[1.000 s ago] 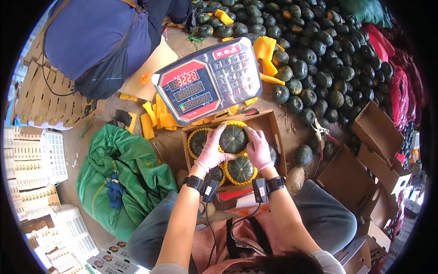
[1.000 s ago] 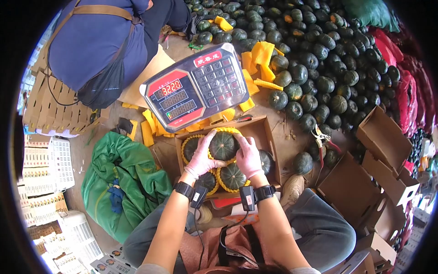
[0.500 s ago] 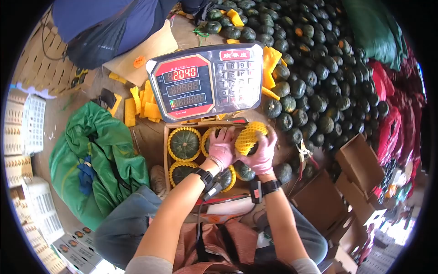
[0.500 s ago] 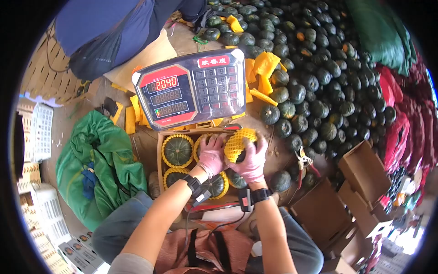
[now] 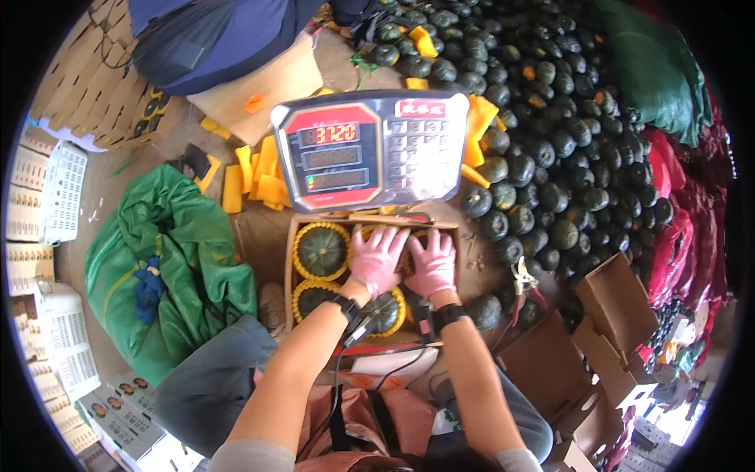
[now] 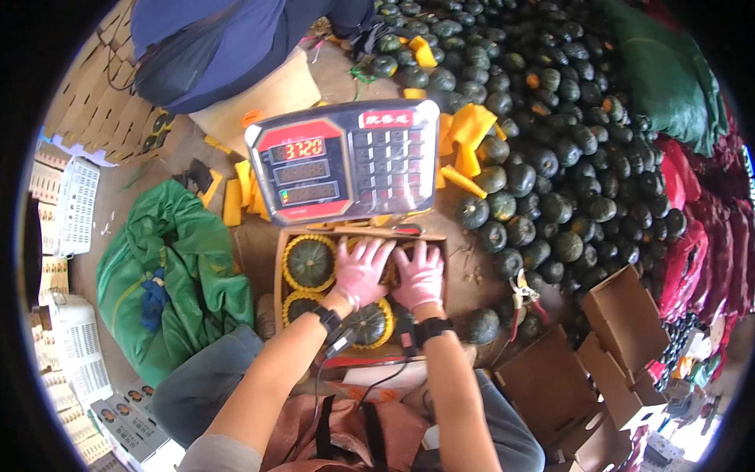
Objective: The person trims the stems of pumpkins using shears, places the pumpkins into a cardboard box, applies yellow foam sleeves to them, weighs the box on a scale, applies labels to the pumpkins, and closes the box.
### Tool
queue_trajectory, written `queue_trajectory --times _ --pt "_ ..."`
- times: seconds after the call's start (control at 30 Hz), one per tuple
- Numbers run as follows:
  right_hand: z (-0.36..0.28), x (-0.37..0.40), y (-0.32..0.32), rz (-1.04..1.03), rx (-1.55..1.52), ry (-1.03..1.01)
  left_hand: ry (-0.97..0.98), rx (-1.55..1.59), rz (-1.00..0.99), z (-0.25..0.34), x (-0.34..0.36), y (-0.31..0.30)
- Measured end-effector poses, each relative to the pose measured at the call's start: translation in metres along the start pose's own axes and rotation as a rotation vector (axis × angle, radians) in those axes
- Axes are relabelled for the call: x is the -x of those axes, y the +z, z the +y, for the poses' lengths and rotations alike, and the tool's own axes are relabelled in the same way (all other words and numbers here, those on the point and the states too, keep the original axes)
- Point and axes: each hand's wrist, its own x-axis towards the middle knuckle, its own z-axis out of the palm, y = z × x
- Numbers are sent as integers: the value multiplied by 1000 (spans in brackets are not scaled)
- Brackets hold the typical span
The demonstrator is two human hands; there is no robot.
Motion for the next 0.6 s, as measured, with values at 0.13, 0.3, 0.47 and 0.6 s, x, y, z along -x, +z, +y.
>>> queue_trajectory --times 0.13,0.3,0.47,0.6 --pt "-6 30 -6 345 168 -60 70 431 91 -45 -8 -53" --pt "-12 87 9 262 -257 141 -162 323 283 -170 -5 -48" --pt "-17 86 48 38 79 161 -101 660 70 -254 -11 -3" --pt "-25 81 36 -28 239 190 -201 635 -257 -265 -33 32"
